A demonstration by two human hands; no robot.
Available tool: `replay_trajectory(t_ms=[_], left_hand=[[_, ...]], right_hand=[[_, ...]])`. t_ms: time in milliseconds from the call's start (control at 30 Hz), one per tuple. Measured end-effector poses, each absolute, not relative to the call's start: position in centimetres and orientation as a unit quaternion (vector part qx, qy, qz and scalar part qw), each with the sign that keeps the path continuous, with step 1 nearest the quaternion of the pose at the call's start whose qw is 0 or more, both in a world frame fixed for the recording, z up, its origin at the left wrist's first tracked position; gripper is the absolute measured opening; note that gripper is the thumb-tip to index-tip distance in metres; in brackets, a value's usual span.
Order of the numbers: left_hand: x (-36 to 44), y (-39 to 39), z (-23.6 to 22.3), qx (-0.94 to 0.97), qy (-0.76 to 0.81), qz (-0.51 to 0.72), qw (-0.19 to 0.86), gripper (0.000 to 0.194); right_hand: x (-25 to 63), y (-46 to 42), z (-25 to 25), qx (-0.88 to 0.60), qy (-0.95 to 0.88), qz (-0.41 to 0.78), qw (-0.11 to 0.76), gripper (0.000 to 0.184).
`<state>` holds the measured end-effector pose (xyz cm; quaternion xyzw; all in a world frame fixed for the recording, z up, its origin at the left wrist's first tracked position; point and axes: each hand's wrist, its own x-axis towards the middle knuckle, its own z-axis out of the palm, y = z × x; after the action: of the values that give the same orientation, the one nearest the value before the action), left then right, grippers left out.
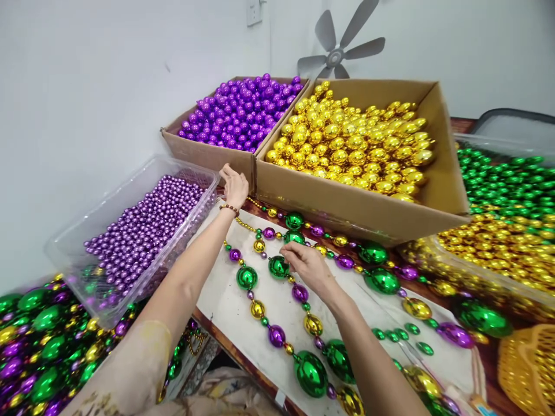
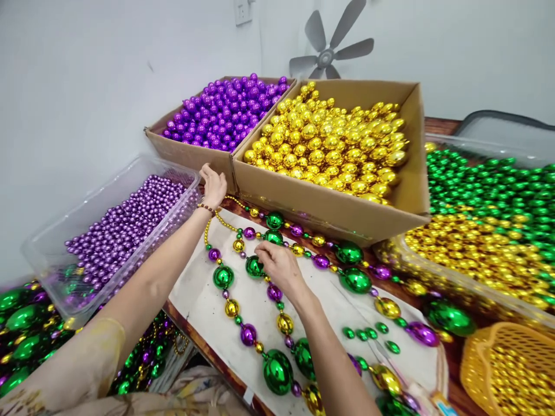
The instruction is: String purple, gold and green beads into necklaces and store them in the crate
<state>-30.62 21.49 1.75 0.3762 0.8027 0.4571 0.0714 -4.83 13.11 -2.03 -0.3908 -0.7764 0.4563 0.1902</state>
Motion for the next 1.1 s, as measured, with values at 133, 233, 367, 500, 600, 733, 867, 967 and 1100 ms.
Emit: replay_trajectory(t_ms=[133, 233, 367, 500, 600, 733, 867, 967, 1100], left_hand=[[-28.9, 21.5, 1.8, 0.363, 0.811, 0.456, 0.048, 0.055], [-28.7, 21.2, 1.8, 0.372, 0.805, 0.457, 0.067, 0.067], [-29.7, 22.0, 2.2, 0.298, 0.830, 0.456, 0.123, 0.067], [-30.3, 22.2, 2.1, 0.285, 0.840, 0.449, 0.109, 0.050], [-30.7, 21.7, 1.7, 0.302, 0.840, 0.440, 0.100, 0.035], [-31.6, 21.4, 1.9, 0.297, 0.841, 0.441, 0.100, 0.021], [-31.7, 20.9, 2.6, 0.301, 0.822, 0.463, 0.138, 0.006], [-31.0, 18.1, 3.4, 0.322, 0.787, 0.478, 0.219, 0.011], [-30.1, 10.0, 5.1, 0.357, 0.716, 0.510, 0.316, 0.008]], right_hand=[[-4.0, 12.5, -2.4, -0.383, -0.785, 0.452, 0.182, 0.029], [-3.4, 12.2, -2.8, -0.384, -0.778, 0.467, 0.170, 0.031], [-3.1, 11.9, -3.1, -0.381, -0.763, 0.494, 0.171, 0.032], [-3.1, 11.5, -3.0, -0.373, -0.756, 0.507, 0.182, 0.033], [-3.1, 11.3, -2.9, -0.370, -0.754, 0.511, 0.185, 0.033], [-2.8, 11.2, -2.9, -0.375, -0.740, 0.526, 0.186, 0.032], [-2.6, 11.0, -2.8, -0.376, -0.747, 0.516, 0.187, 0.030], [-2.6, 10.6, -2.7, -0.373, -0.756, 0.503, 0.188, 0.029], [-2.6, 10.4, -2.1, -0.364, -0.781, 0.472, 0.186, 0.026]])
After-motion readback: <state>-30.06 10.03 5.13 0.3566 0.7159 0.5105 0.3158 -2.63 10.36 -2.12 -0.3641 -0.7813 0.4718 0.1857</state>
